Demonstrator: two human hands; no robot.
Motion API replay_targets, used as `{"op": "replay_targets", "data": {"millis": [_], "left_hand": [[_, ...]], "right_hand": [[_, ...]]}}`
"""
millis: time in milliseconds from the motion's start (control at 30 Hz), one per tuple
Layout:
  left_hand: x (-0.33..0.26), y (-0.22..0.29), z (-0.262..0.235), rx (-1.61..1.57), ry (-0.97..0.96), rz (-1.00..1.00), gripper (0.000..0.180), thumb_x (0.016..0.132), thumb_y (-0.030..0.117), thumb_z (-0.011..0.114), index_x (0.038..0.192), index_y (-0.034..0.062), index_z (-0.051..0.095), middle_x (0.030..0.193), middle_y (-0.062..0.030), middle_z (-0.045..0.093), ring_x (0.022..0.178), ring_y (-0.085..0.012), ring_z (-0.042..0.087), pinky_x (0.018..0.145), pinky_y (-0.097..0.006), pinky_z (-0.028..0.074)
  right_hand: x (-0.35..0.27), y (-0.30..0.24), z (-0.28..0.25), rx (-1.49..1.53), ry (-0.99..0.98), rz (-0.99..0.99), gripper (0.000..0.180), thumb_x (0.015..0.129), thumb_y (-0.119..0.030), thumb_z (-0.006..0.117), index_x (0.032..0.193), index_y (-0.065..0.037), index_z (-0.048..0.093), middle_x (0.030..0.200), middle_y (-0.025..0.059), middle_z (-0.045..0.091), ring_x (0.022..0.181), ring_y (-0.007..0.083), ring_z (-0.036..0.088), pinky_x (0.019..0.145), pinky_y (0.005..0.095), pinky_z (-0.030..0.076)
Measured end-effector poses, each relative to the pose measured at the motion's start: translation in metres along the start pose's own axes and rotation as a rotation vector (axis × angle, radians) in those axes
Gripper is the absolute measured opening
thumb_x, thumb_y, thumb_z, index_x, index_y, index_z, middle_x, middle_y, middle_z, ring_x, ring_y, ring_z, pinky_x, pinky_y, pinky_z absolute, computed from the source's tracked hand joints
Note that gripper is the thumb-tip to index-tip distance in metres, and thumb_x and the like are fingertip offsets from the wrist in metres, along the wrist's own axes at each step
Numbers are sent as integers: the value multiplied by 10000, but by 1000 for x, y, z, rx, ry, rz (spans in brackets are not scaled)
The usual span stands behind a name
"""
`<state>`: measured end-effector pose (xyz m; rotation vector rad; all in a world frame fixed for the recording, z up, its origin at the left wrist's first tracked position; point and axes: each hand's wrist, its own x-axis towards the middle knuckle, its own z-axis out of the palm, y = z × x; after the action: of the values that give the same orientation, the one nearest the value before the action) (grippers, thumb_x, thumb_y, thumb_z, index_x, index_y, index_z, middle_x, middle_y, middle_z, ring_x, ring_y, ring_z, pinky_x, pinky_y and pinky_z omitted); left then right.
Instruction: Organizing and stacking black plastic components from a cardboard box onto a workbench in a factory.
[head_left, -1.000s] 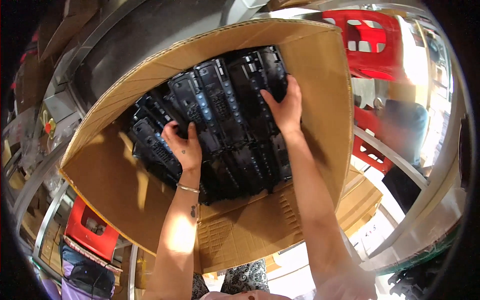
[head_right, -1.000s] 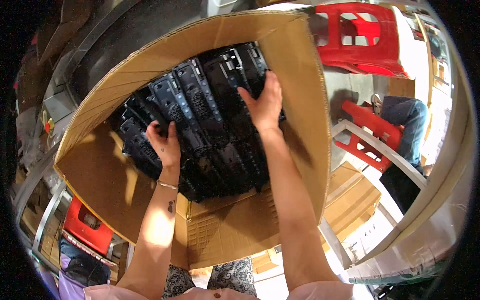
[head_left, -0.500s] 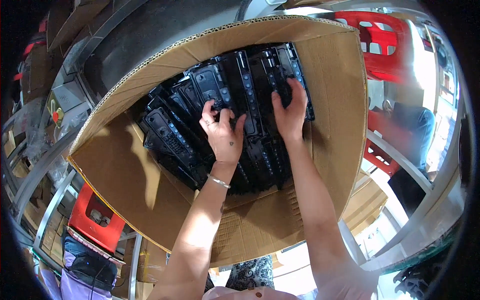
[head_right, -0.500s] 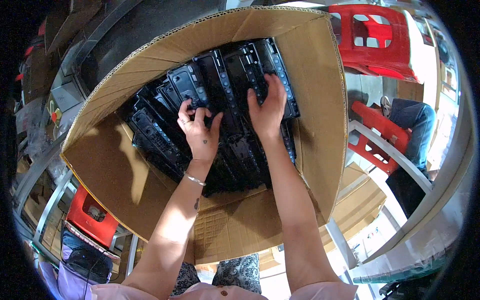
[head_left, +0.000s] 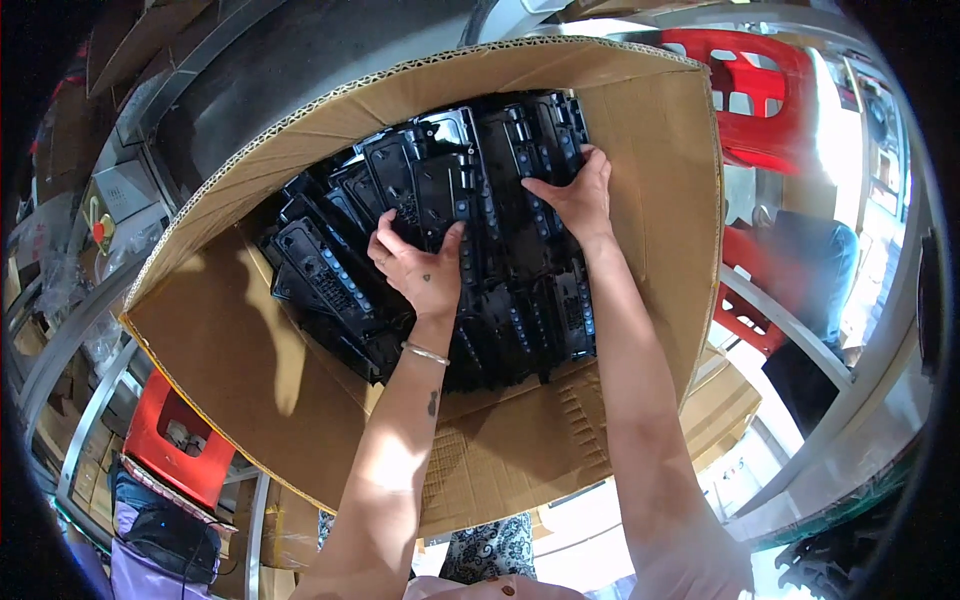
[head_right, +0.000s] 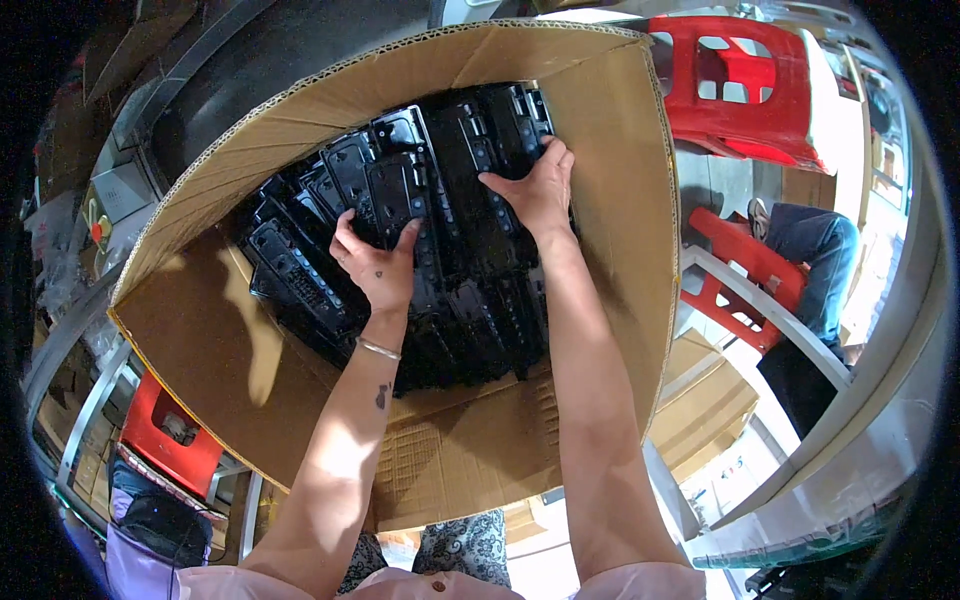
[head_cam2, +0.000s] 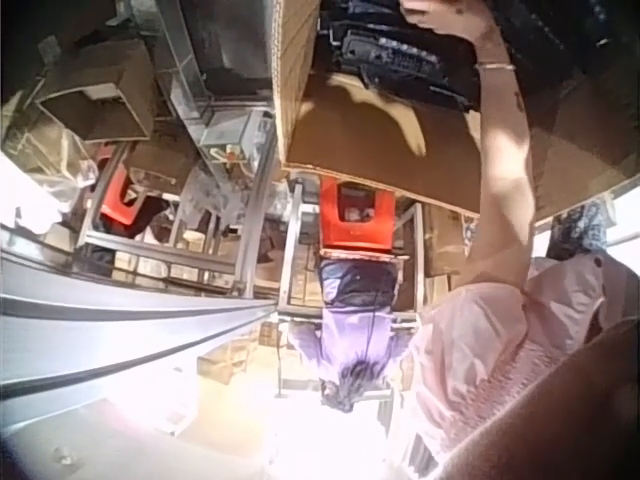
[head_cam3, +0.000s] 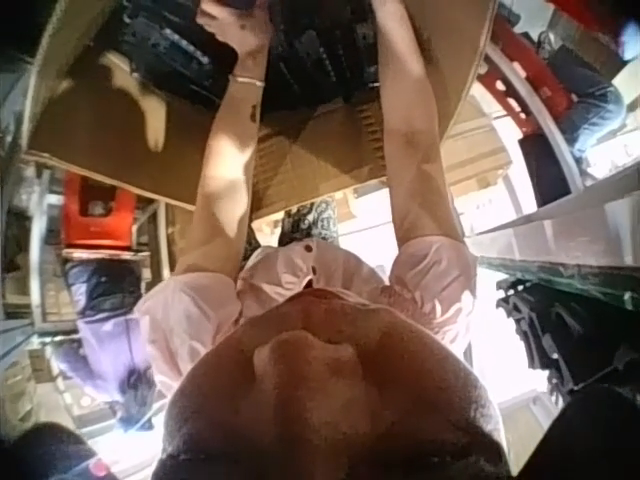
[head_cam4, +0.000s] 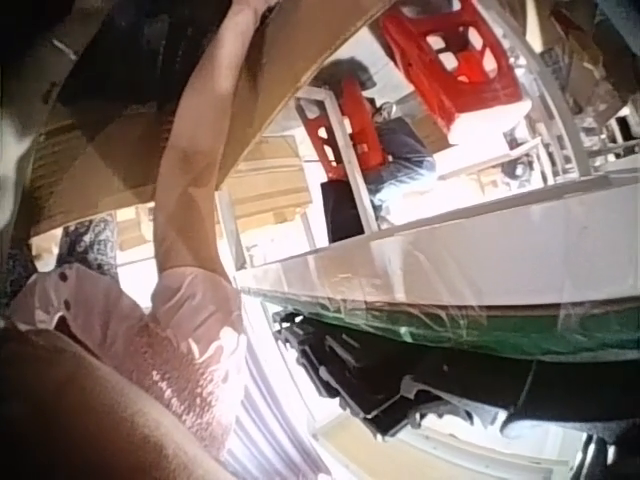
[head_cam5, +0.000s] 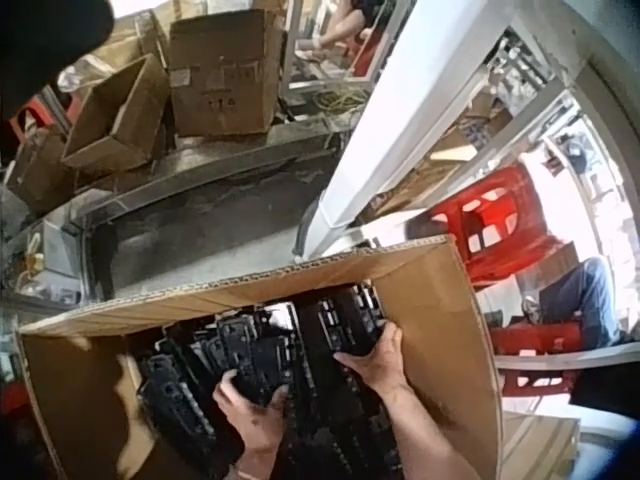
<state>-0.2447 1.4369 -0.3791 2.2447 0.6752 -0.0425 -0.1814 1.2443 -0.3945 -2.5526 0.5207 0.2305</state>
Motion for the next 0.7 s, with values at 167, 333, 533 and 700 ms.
{"op": "replay_targets", "data": {"millis": [167,333,533,700], "left_hand": [[-1,-21,17,-365,128,-138,680,675,200,804,1175,13,382,975,-96,423,868,-189,413,799,-289,381],[10,-35,10,-581,38,-289,328,774,197,717,963,-1,535,993,-100,468,780,-159,465,685,-262,424],[8,-31,15,-165,212,-82,322,800,223,686,973,3,527,1166,-171,381,992,-243,450,866,-341,387],[7,-29,16,-461,81,-344,471,787,266,697,1085,-4,452,1137,-197,367,1019,-281,408,899,-356,347]], "right_hand": [[13,54,15,301,-75,45,872,560,-321,854,1203,11,367,1185,221,464,1131,361,426,943,397,382],[6,15,5,149,-173,84,871,577,-332,839,1237,-19,364,1259,241,434,1222,367,372,980,394,357],[-3,20,8,-30,89,-207,844,584,-366,815,1226,-39,375,1232,223,445,1164,371,414,977,434,346],[11,6,1,25,-88,76,918,581,-444,787,1275,-39,343,1247,233,440,1171,370,415,981,427,347]]}}
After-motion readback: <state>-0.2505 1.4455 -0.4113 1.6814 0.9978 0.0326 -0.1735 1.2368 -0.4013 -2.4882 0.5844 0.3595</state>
